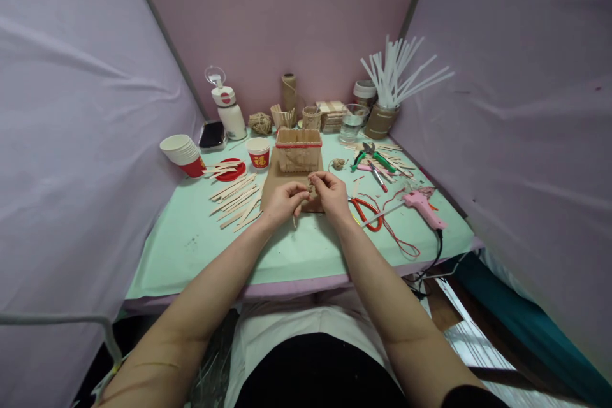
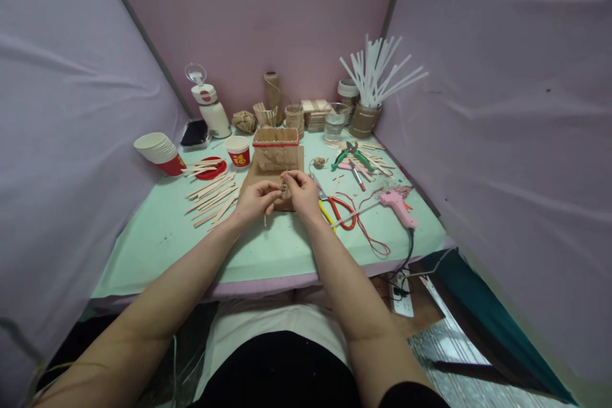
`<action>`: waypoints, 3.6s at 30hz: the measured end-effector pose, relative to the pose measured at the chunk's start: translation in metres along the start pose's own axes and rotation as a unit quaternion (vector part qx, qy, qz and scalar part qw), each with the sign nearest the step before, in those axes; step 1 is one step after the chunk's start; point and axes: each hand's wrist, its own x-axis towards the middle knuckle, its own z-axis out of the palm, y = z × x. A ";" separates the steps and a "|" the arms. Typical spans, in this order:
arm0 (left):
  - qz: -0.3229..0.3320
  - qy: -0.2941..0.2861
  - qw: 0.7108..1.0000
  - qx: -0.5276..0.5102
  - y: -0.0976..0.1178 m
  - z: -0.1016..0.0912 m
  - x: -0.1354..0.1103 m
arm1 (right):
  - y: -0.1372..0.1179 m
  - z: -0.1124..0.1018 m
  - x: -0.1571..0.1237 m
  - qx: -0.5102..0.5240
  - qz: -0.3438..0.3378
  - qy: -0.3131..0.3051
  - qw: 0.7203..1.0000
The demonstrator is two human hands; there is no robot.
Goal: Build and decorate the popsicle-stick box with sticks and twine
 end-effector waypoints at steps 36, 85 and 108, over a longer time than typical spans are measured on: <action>-0.019 0.038 0.997 -0.059 -0.003 -0.007 0.005 | -0.008 -0.001 -0.002 0.126 0.158 -0.027 0.979; 0.234 0.167 0.936 0.204 -0.007 -0.009 0.000 | 0.000 0.002 -0.006 -0.131 -0.079 0.007 0.988; 0.060 0.141 0.987 0.053 -0.002 -0.006 0.002 | -0.002 0.005 -0.007 -0.056 -0.025 -0.075 0.995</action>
